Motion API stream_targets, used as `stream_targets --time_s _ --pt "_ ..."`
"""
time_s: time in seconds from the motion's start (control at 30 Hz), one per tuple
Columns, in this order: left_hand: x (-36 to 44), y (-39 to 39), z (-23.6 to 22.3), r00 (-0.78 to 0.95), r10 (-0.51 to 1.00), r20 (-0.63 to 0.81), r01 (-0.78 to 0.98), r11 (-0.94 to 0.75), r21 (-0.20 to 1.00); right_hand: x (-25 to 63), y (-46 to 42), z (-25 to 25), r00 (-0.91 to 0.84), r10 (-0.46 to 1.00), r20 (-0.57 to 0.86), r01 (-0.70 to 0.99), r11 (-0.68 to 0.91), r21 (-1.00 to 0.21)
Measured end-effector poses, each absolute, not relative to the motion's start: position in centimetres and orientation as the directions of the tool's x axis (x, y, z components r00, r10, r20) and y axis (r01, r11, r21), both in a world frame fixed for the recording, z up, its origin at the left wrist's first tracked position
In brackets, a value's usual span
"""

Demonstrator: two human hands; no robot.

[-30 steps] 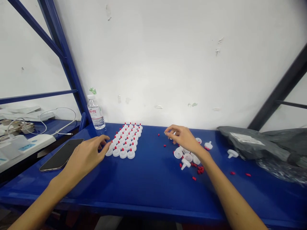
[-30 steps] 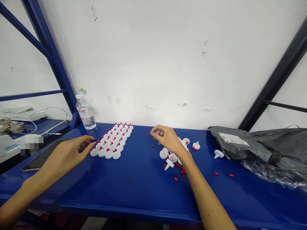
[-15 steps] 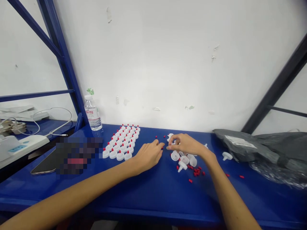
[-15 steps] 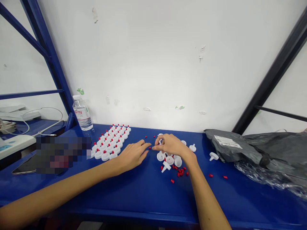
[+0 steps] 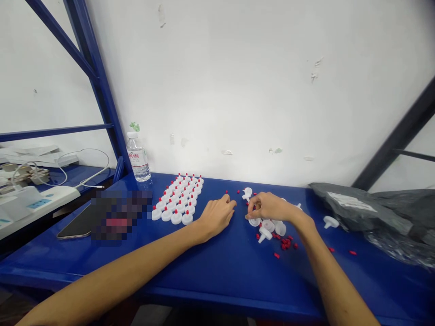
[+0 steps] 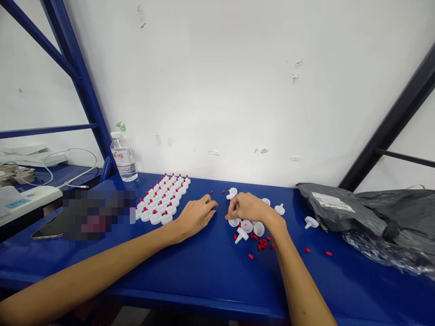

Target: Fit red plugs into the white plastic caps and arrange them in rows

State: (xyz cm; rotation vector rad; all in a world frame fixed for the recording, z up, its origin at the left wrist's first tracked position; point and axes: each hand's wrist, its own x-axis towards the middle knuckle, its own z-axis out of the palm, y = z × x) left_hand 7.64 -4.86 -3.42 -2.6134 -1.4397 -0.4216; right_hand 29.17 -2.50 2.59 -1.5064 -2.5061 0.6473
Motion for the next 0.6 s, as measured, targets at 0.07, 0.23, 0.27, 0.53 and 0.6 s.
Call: stream_targets --time_s 0.07,0.23,0.27,0.53,0.6 --pt "7.5 -4.9 -3.1 0.45 0.834 0.321 0.871 -0.489 0.048 29.2 -2.4 2.4 -0.491 0.868 -0.077 0.799 0.413 -0.438" --pt "7.1 -4.6 -3.2 0.442 0.856 0.269 0.883 -0.468 0.039 29.3 -2.3 1.9 -0.504 0.861 -0.066 0.781 0.422 -0.461" --pt "7.1 -4.5 -3.3 0.462 0.847 0.264 0.874 -0.486 0.029 29.2 -2.3 1.9 -0.504 0.862 -0.061 0.78 0.423 -0.462" --pt "7.3 -4.7 -3.3 0.432 0.86 0.27 0.894 -0.447 -0.006 29.0 -3.1 3.1 -0.514 0.857 0.044 0.681 0.439 -0.586" --pt "7.3 -5.1 -3.0 0.379 0.884 0.273 0.922 -0.388 -0.023 28.9 -3.1 3.3 -0.507 0.855 0.104 0.645 0.457 -0.613"
